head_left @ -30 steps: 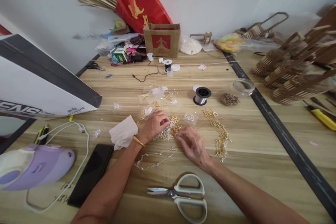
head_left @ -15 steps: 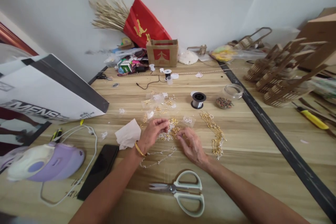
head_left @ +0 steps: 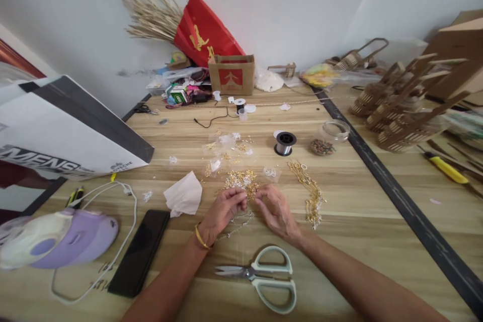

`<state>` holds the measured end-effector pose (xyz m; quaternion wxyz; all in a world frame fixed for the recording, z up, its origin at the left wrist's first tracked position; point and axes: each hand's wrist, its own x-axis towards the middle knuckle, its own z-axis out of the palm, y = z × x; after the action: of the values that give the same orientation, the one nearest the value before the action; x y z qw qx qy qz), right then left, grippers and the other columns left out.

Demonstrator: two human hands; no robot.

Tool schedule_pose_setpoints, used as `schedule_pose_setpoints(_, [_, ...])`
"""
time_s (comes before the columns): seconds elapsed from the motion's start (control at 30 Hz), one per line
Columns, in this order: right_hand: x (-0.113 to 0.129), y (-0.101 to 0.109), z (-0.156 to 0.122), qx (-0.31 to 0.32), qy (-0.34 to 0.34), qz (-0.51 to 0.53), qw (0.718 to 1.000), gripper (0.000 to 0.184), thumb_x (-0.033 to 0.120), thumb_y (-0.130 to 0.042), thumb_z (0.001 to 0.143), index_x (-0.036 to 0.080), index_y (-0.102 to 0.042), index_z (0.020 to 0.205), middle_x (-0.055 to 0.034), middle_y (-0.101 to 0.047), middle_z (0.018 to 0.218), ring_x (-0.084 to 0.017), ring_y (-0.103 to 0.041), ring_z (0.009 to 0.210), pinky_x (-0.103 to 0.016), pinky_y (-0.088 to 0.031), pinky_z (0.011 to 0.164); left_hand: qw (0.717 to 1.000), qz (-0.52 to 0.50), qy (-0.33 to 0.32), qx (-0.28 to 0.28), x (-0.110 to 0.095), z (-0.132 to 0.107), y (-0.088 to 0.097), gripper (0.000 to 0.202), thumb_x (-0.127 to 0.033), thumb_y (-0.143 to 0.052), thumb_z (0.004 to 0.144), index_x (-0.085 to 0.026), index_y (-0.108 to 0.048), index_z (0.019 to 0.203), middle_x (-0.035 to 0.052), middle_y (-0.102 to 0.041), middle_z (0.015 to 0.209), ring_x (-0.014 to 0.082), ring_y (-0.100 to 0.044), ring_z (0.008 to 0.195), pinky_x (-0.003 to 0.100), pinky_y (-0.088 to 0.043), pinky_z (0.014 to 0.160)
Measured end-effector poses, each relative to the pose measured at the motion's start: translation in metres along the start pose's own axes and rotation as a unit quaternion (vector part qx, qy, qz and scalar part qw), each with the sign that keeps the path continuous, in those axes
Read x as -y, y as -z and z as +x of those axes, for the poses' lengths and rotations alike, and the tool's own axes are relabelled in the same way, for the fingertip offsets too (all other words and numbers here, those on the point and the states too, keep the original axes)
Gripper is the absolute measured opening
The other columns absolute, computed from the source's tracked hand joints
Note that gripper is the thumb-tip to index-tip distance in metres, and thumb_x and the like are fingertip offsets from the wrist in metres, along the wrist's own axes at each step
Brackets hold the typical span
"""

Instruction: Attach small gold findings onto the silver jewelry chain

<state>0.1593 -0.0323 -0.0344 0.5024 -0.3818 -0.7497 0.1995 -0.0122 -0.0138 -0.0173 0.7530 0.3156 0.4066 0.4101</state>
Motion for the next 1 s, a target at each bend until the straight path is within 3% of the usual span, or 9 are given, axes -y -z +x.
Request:
schedule_pose_setpoints(0.53, [-0.003,0.0029,0.0016,0.046,-0.005,0.008,0.999,0.007,0.019,-0.047,0.092,0.021,-0.053,0.089,-0.0044,-0.059,0.08,-0.019,-0.055,0.078,-0.035,-0.045,0.072,1.0,0.014,0.004,0.006,0.0036,0.0022,0.0056,0.024,-0.028,-0.082,0.062,-0.011,-0.065,0.068,-0.0009,-0.06,0.058,0.0085,-0.054,0.056,0.022,-0.042,0.059])
schedule_pose_setpoints(1.0, [-0.0029,0.001,0.0011,0.044,0.014,0.005,0.999,0.006,0.018,-0.048,0.092,0.02,-0.053,0.088,-0.004,-0.058,0.079,-0.018,-0.053,0.076,-0.034,-0.044,0.071,1.0,0.011,0.0,0.001,0.0049,0.0027,0.0025,0.026,-0.028,-0.083,0.06,-0.011,-0.066,0.069,-0.0002,-0.061,0.058,0.0096,-0.054,0.056,0.024,-0.042,0.061])
